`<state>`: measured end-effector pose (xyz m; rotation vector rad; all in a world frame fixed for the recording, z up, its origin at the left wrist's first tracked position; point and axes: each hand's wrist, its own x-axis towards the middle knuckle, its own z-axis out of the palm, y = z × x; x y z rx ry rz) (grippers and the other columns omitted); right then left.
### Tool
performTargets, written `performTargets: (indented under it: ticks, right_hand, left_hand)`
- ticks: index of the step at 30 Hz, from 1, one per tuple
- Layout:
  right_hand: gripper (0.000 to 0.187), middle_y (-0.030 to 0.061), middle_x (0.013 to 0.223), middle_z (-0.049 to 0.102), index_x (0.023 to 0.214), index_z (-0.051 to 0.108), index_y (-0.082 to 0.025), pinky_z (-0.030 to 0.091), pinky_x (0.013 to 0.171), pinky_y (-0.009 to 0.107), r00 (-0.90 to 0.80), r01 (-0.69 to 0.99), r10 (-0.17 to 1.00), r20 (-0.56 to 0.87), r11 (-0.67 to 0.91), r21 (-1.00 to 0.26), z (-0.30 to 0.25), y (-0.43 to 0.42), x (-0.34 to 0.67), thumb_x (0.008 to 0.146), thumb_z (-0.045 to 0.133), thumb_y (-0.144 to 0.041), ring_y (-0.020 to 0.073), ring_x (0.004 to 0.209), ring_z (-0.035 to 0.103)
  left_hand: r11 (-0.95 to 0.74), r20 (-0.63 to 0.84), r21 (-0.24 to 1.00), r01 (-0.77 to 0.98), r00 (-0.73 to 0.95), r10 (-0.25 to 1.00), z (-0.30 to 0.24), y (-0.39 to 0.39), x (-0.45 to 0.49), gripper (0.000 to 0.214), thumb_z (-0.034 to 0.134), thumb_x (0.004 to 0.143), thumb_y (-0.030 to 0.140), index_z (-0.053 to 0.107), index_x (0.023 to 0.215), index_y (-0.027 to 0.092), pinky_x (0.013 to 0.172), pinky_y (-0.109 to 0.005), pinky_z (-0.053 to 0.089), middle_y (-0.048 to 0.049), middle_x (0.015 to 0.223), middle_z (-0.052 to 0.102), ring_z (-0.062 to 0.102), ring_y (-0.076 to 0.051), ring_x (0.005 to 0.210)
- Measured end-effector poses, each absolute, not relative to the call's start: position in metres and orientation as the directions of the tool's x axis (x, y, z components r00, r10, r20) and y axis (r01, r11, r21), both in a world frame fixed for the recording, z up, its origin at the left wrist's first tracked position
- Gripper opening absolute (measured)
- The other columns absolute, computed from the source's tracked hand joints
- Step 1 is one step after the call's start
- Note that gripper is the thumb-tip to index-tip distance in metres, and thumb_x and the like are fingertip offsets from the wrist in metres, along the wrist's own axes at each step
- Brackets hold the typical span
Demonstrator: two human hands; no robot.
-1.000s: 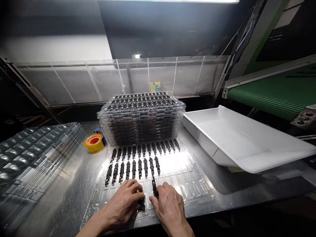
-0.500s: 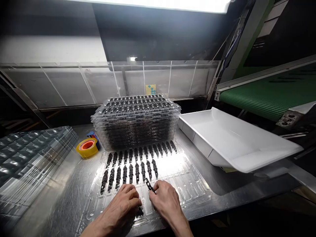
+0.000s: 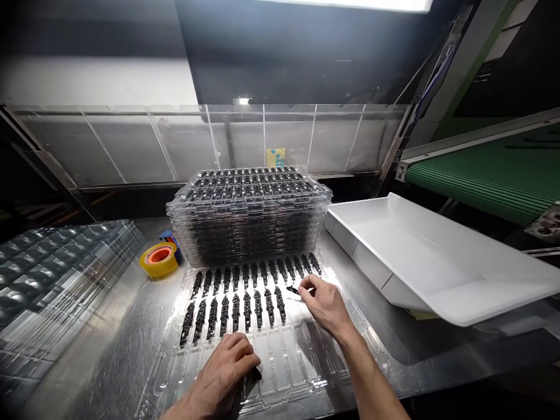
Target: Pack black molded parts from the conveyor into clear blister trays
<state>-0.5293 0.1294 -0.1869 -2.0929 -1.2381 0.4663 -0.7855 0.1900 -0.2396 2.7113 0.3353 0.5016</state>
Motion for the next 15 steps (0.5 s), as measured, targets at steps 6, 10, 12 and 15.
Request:
performTargets:
  ticks: [6, 10, 12, 15]
  right_hand:
    - [0.02, 0.0082, 0.096, 0.064, 0.093, 0.066, -0.018, 0.048, 0.077, 0.04, 0.506, 0.74, 0.862, -0.039, -0.457, -0.493, -0.216, 0.139, -0.52, 0.084, 0.055, -0.032, 0.0253, 0.09, 0.059]
    - [0.016, 0.0087, 0.093, 0.062, 0.084, 0.067, -0.018, 0.046, 0.076, 0.04, 0.48, 0.794, 0.877, -0.026, -0.447, -0.412, -0.228, 0.14, -0.52, 0.084, 0.055, -0.029, 0.0271, 0.091, 0.056]
    - [0.015, 0.0081, 0.094, 0.061, 0.085, 0.064, -0.017, 0.045, 0.078, 0.039, 0.465, 0.814, 0.885, -0.009, -0.431, -0.39, -0.227, 0.139, -0.522, 0.086, 0.053, -0.028, 0.025, 0.09, 0.056]
    - [0.017, 0.0061, 0.089, 0.062, 0.087, 0.056, -0.016, 0.046, 0.075, 0.034, 0.449, 0.831, 0.894, 0.009, -0.413, -0.372, -0.221, 0.137, -0.527, 0.09, 0.043, -0.026, 0.0186, 0.079, 0.057]
  left_hand:
    - [-0.849, 0.467, 0.52, 0.097, 0.799, 0.378, -0.242, 0.189, -0.793, 0.028, 0.045, 0.085, 0.004, 0.052, 0.108, 0.017, 0.07, -0.033, 0.044, -0.0074, 0.088, 0.057, 0.051, -0.018, 0.081]
    - [-0.699, 0.448, 0.712, 0.071, 0.719, 0.53, -0.235, 0.182, -0.798, 0.032, 0.043, 0.09, 0.007, 0.052, 0.116, 0.023, 0.072, -0.025, 0.05, -0.0053, 0.093, 0.058, 0.057, -0.013, 0.084]
    - [-0.574, 0.387, 0.816, 0.071, 0.67, 0.634, -0.232, 0.176, -0.8, 0.028, 0.045, 0.091, 0.012, 0.057, 0.112, 0.027, 0.075, -0.022, 0.05, -0.0033, 0.094, 0.059, 0.06, -0.012, 0.085]
    - [-0.352, 0.253, 0.931, 0.095, 0.529, 0.81, -0.231, 0.166, -0.801, 0.02, 0.05, 0.091, 0.022, 0.064, 0.103, 0.029, 0.066, -0.019, 0.05, -0.0008, 0.091, 0.06, 0.061, -0.01, 0.073]
